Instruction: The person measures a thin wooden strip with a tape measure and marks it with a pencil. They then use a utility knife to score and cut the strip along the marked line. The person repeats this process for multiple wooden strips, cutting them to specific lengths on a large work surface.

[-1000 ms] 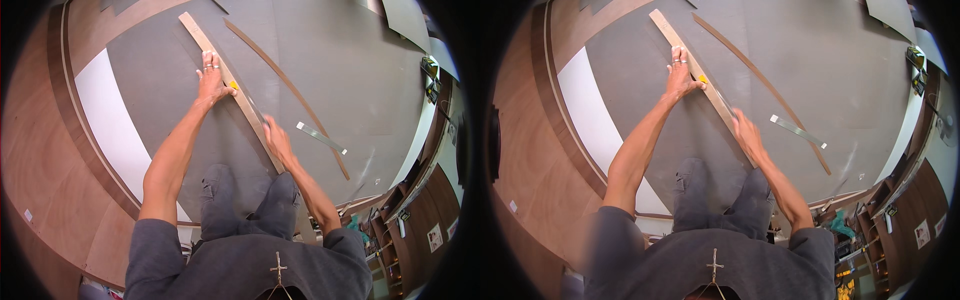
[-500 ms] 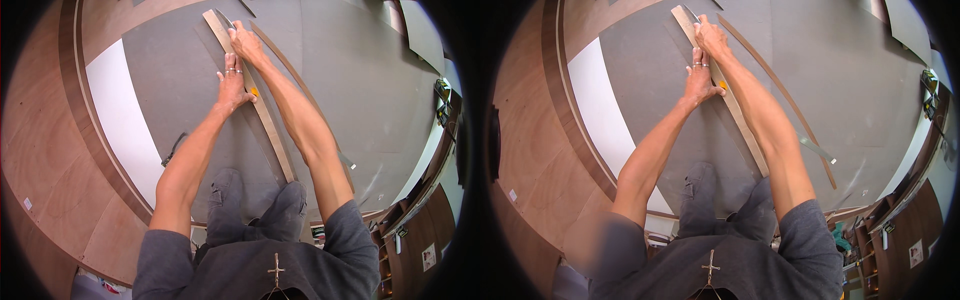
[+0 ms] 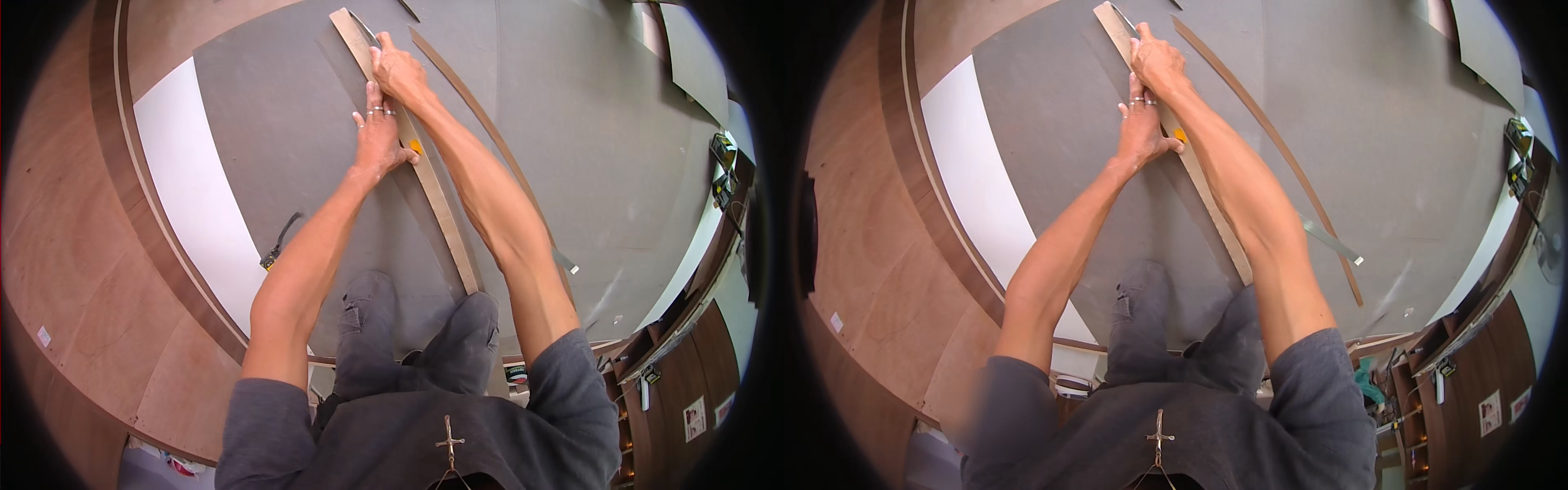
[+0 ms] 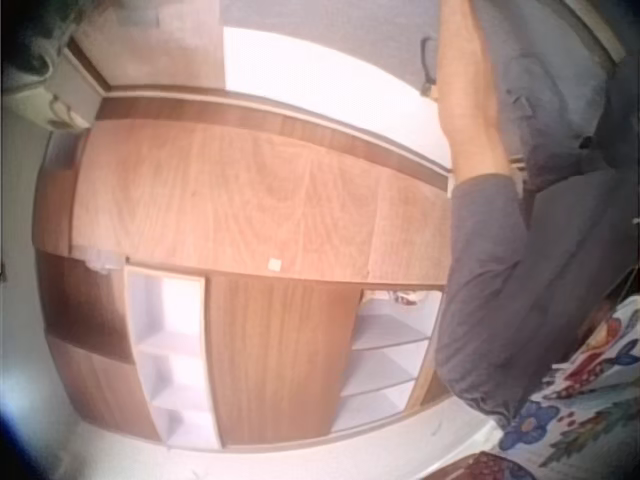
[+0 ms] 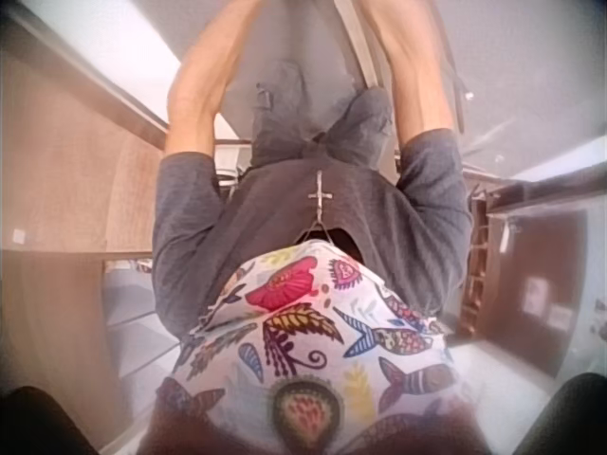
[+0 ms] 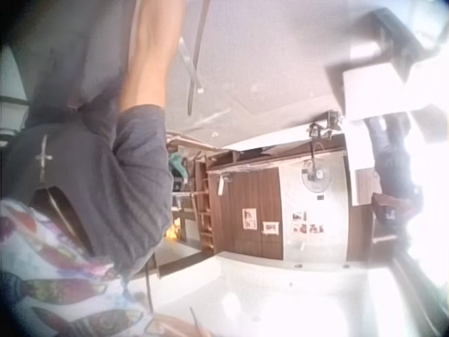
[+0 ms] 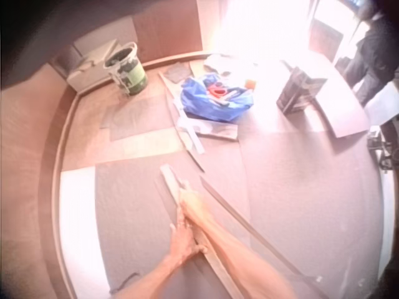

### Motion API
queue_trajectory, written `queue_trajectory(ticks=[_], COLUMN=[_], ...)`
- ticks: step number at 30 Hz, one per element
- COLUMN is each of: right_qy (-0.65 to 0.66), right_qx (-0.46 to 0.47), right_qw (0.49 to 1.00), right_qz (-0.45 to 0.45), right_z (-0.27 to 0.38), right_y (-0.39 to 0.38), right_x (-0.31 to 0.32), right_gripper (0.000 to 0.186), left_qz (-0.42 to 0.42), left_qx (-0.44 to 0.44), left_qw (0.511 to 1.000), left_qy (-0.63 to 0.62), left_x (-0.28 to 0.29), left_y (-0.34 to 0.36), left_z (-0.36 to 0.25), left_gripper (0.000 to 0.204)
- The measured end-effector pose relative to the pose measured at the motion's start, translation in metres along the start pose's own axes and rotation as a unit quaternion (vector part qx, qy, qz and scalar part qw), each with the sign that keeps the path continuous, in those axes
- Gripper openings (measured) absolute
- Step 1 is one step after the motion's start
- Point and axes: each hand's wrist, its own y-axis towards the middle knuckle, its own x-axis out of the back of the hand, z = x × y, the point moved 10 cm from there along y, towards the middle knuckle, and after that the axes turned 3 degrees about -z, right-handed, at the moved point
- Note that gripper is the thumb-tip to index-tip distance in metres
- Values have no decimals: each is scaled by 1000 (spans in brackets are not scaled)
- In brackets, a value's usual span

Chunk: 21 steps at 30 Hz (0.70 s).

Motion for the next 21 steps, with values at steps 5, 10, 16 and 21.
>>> queue_trajectory(ticks=[5,10,16,21], right_qy=[-25,-12,-26,76], right_qx=[43,17,-112,-56], right_qw=[999,1000,991,996], right_qz=[-20,13,64,7], right_z=[-14,-113,-229,-135], right_y=[0,-175,-395,-270], right_x=[9,4,13,51], right_gripper=[38,36,34,31], left_qz=[5,-34,-26,-15], left_qx=[-11,-27,-20,-15], left_qw=[1000,999,999,1000], left_qy=[-12,-28,-12,-5], left_x=[1,2,0,-4], left_y=[0,-1,-1,0], left_z=[-8,-5,1,5], left_gripper=[157,146,153,154])
